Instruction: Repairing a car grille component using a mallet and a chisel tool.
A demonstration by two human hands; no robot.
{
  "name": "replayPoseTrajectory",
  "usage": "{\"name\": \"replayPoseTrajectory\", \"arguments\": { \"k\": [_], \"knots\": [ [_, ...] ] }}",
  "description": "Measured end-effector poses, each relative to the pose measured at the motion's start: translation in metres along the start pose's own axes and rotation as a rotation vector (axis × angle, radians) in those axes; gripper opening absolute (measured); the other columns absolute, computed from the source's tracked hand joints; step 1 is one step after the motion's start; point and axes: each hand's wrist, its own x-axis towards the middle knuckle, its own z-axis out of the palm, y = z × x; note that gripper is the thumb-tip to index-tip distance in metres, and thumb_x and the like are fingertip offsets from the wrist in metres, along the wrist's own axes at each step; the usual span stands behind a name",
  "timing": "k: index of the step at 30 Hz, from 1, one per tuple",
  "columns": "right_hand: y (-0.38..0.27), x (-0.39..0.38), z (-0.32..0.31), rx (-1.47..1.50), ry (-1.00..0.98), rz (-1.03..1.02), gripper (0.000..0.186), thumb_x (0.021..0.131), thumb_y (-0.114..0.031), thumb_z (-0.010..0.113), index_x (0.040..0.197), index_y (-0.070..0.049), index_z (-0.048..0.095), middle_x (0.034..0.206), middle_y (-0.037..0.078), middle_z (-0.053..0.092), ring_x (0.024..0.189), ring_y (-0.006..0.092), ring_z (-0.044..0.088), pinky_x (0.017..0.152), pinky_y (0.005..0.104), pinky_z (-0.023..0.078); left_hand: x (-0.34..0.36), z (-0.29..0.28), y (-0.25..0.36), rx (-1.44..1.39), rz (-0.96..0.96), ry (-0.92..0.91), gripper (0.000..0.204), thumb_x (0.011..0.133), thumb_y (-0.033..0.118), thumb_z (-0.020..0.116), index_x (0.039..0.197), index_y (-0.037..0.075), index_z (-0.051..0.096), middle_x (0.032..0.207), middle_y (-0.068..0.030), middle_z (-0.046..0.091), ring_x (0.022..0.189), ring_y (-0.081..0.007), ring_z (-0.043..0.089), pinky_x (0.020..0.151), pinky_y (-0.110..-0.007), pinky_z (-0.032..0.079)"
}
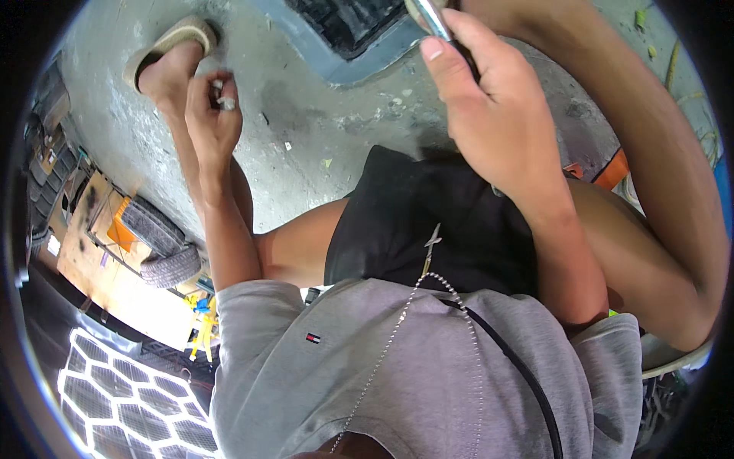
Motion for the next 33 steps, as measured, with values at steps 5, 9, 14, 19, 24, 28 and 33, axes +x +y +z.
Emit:
{"name": "replayPoseTrajectory", "arguments": {
  "k": [5,9,14,19,24,28,33],
  "knots": [
    [-0.011,-0.001,-0.001,-0.005,-0.047,0.15,0.034,0.105,-0.023,0.058,0.129,0.0,0.062,0.068,-0.003,0.047,0.065,0.0064,0.044,0.061,0.0272,0.04,0.027,0.012,0.034,-0.401,-0.18,0.148,0.012,0.093,0.005,0.071,0.104,0.002,0.067,0.09,-0.0036,0.064,0.074,-0.0103,0.056,0.066,-0.027,0.046],
    [-0.002,-0.002,0.0,-0.034,-0.012,0.045,0.033,0.105,-0.022,0.058,0.129,0.0,0.062,0.069,-0.002,0.047,0.065,0.0071,0.042,0.061,0.0275,0.039,0.042,0.027,0.046,-1.071,-0.392,0.196,0.016,0.096,0.01,0.071,0.106,0.002,0.062,0.091,-0.0009,0.062,0.071,-0.0085,0.05,0.066,-0.025,0.04],
    [0.0,-0.002,0.001,-0.073,-0.019,-0.01,0.04,0.108,-0.025,0.053,0.14,-0.003,0.06,0.07,-0.006,0.045,0.052,0.0018,0.042,0.047,0.0209,0.034,0.067,0.037,0.053,-1.554,-0.355,0.157,0.024,0.101,0.029,0.066,0.092,0.007,0.064,0.083,-0.0049,0.063,0.071,-0.0204,0.056,0.07,-0.034,0.041],
    [0.005,0.001,-0.003,-0.08,-0.005,0.008,0.036,0.106,-0.024,0.056,0.134,-0.001,0.061,0.07,-0.003,0.048,0.06,0.0058,0.044,0.057,0.0257,0.038,0.078,0.039,0.087,-1.559,-0.241,0.152,0.035,0.108,0.039,0.054,0.088,0.011,0.06,0.081,-0.001,0.056,0.076,-0.0156,0.049,0.075,-0.029,0.037],
    [0.0,0.002,-0.002,-0.088,-0.002,0.001,0.033,0.104,-0.023,0.059,0.129,-0.001,0.063,0.07,-0.001,0.05,0.065,0.0077,0.046,0.062,0.0286,0.043,0.095,0.076,0.088,-1.352,0.053,0.17,0.044,0.109,0.045,0.052,0.081,0.011,0.057,0.076,0.0003,0.053,0.075,-0.0125,0.047,0.073,-0.029,0.038],
    [-0.008,-0.001,-0.004,0.002,-0.063,0.17,0.036,0.105,-0.023,0.057,0.135,-0.003,0.062,0.07,-0.004,0.05,0.055,0.0042,0.046,0.051,0.0241,0.039,0.083,0.108,0.148,-0.827,-0.128,0.239,0.046,0.103,0.037,0.065,0.073,0.002,0.059,0.066,-0.0011,0.051,0.063,-0.0108,0.044,0.057,-0.033,0.038],
    [-0.01,0.0,-0.004,0.002,-0.071,0.156,0.04,0.108,-0.024,0.055,0.14,-0.001,0.058,0.069,-0.004,0.048,0.052,0.0037,0.044,0.048,0.0221,0.036,0.089,0.12,0.15,-0.734,0.034,0.53,0.05,0.098,0.035,0.072,0.067,0.0,0.055,0.058,-0.009,0.047,0.052,-0.0175,0.042,0.051,-0.037,0.034]
  ]
}}
